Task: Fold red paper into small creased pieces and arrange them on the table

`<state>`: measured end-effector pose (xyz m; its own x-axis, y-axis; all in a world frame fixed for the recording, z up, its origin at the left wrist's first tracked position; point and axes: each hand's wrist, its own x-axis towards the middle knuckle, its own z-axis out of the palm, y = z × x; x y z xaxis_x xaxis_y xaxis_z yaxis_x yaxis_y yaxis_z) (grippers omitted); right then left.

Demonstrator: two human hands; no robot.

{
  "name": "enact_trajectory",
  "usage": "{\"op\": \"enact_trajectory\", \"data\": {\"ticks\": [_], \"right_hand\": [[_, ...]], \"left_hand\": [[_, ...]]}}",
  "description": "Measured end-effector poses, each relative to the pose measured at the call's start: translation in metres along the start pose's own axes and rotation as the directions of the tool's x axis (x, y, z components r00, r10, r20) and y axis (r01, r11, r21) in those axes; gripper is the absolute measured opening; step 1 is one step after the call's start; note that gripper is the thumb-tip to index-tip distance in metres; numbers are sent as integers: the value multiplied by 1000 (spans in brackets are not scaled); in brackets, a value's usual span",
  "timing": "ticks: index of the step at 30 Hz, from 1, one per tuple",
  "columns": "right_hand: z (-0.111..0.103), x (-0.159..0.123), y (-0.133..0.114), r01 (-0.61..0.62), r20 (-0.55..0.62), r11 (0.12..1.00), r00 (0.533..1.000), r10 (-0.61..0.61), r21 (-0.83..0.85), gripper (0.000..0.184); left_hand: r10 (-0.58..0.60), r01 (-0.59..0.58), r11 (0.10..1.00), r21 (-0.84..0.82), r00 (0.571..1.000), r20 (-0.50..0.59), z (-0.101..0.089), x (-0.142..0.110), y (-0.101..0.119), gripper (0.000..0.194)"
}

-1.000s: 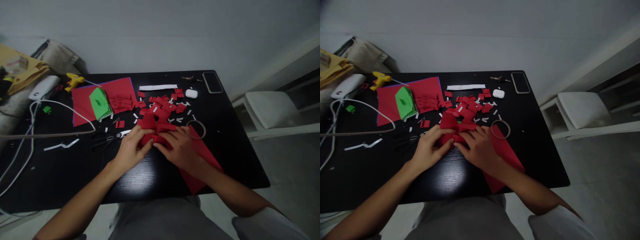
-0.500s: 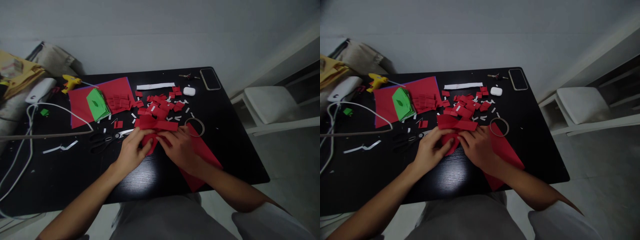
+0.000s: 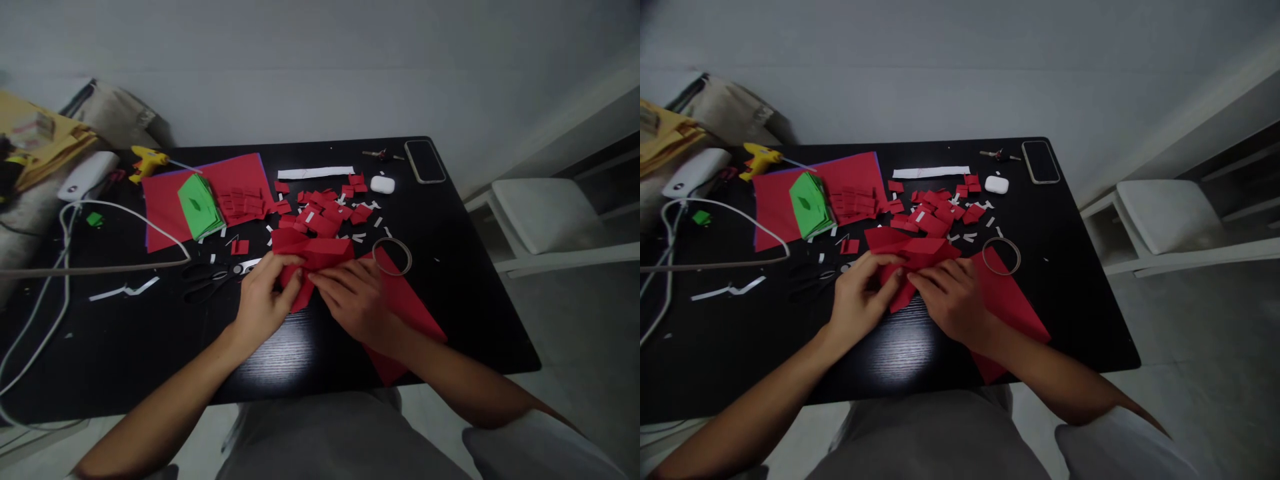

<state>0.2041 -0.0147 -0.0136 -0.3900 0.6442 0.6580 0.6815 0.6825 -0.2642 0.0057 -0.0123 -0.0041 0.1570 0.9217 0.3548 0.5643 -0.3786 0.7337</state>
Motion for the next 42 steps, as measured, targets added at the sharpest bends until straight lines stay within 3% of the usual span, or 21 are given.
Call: {"op": "enact_trajectory", "data": {"ticks": [8,16,19,21,22,23,25,27,29,30,32,34,36,40,42], "right_hand": [[-5,1,-6,1,23,1000,1000,-1,1,18],[-12,0,-8,43,83,991,995,-54,129,33],[-18,-1,-6,91,11,969,995,-96,228,41],[-19,-1,-3,34,-86,946,996,-7,321,40],[-17,-1,-1,-37,-132,924,987,93,380,36],[-15,0,1,-133,-156,883,962,224,449,31],[-7,2,8,-346,-98,718,861,498,604,22],[1,7,15,-542,173,409,732,659,735,18],[7,11,21,-687,515,75,607,605,722,21],[8,13,24,-721,621,-57,551,558,691,23],[7,17,27,-736,733,-229,487,475,637,32],[3,19,29,-722,771,-310,480,419,618,41],[-1,21,30,-726,791,-331,489,368,602,47],[-6,22,34,-797,829,-257,471,300,546,51],[-5,20,37,-815,831,-200,491,263,545,49]], "left_hand": [[-76,76,995,-62,997,-6,-2,1,1,15],[-235,228,962,-150,971,-32,1,3,-4,12],[-305,296,928,-228,952,-8,1,4,-8,14],[-346,336,903,-268,938,10,1,5,-11,16],[-366,356,889,-288,930,21,1,6,-11,17],[-385,376,873,-311,922,34,0,6,-12,18],[-415,410,839,-358,908,66,1,7,-12,19],[-422,422,817,-392,902,92,1,9,-12,18],[-413,421,815,-399,904,111,0,10,-10,16],[-407,422,816,-395,905,126,0,10,-10,15],[-387,424,820,-383,906,174,-1,11,-9,14],[-352,427,827,-365,901,255,-4,12,-8,13],[-310,429,836,-340,883,352,-8,14,-8,14],[-227,410,869,-279,829,512,-17,18,-9,18],[-177,380,888,-259,802,570,-21,19,-11,20]]}}
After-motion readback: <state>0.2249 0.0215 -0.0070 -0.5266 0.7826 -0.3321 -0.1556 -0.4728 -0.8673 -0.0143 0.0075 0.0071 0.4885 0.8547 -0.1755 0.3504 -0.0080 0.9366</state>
